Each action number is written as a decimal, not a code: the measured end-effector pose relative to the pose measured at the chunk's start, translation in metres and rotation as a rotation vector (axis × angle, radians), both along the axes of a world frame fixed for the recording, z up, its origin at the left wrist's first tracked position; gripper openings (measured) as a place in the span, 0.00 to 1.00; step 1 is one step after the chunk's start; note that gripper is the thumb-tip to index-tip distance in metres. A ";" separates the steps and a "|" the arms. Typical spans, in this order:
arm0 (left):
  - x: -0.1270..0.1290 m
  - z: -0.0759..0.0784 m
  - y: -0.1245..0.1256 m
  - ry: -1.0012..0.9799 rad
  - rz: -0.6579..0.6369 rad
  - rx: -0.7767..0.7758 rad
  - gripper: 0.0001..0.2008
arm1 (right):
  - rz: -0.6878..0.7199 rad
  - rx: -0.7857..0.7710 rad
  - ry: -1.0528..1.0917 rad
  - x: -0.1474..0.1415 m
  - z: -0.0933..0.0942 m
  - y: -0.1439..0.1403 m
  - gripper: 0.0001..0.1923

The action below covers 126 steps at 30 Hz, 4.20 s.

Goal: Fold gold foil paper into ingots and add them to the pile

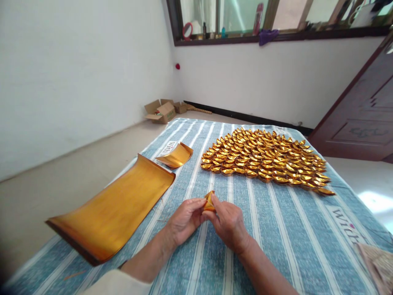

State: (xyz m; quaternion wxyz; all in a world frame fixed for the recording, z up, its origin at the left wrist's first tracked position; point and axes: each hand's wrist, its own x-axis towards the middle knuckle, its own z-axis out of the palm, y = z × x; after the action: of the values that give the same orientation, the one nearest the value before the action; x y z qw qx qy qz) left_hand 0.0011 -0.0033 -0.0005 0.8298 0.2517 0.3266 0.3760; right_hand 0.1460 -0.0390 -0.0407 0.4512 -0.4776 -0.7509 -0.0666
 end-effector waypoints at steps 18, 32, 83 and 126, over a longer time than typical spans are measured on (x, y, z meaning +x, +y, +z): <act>0.001 0.007 -0.002 0.041 -0.037 0.062 0.06 | -0.006 0.013 -0.006 -0.002 -0.002 0.000 0.23; 0.002 0.003 -0.003 0.032 0.013 0.089 0.08 | 0.001 -0.100 0.079 -0.001 -0.001 -0.001 0.22; -0.005 0.008 -0.003 0.633 0.145 0.826 0.09 | -0.023 -0.593 0.785 -0.005 0.009 0.001 0.16; -0.004 -0.015 -0.004 1.088 0.124 1.812 0.13 | -0.095 -0.008 -0.328 0.004 0.025 -0.007 0.17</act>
State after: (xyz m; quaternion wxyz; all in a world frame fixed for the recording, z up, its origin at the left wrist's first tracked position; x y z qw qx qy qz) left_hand -0.0032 -0.0071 -0.0152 0.0535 0.8942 0.2641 0.3576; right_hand 0.1504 -0.0461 -0.0152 0.3170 -0.4970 -0.7914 -0.1621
